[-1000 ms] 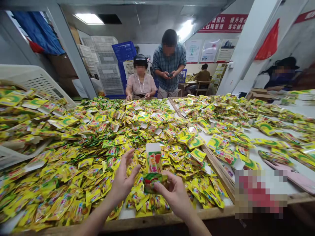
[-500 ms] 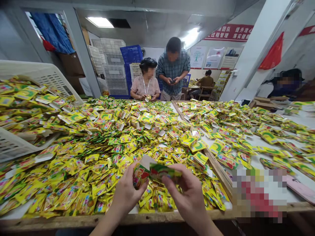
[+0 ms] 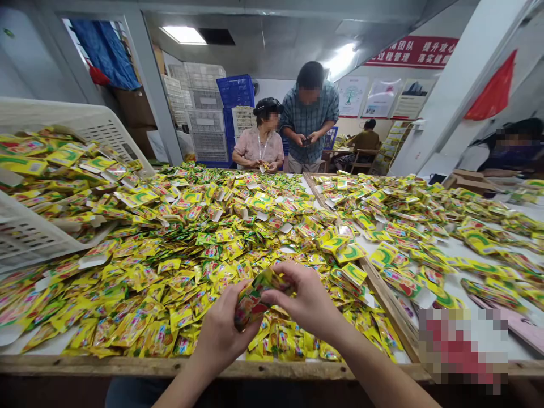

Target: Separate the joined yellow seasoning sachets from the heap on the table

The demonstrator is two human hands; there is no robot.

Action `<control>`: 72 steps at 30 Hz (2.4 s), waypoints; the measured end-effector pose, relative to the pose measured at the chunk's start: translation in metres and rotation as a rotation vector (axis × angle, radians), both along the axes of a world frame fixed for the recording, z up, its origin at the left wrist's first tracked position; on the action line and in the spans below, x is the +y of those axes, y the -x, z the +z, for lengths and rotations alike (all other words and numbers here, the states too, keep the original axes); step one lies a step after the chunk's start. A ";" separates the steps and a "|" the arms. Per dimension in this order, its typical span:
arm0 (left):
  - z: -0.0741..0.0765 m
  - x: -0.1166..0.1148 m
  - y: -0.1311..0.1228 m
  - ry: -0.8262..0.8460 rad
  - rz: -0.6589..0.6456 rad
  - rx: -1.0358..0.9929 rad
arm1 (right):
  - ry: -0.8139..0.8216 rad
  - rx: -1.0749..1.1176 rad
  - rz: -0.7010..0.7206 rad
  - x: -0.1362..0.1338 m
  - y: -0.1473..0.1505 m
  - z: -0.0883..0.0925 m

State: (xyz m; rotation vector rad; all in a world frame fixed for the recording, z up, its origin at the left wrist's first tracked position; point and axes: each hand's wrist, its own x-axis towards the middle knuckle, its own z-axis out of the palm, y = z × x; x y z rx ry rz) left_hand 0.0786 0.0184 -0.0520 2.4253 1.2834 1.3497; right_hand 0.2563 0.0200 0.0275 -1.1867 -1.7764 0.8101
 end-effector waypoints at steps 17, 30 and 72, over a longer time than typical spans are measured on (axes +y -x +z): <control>-0.005 -0.003 -0.009 -0.124 0.229 -0.084 | -0.260 0.015 -0.386 0.009 0.026 -0.025; 0.005 -0.011 0.001 0.344 -0.029 -0.162 | -0.162 -0.228 -0.029 0.013 0.003 -0.002; 0.008 -0.019 0.009 0.695 -0.221 -0.729 | 0.315 0.244 0.055 -0.014 0.022 -0.025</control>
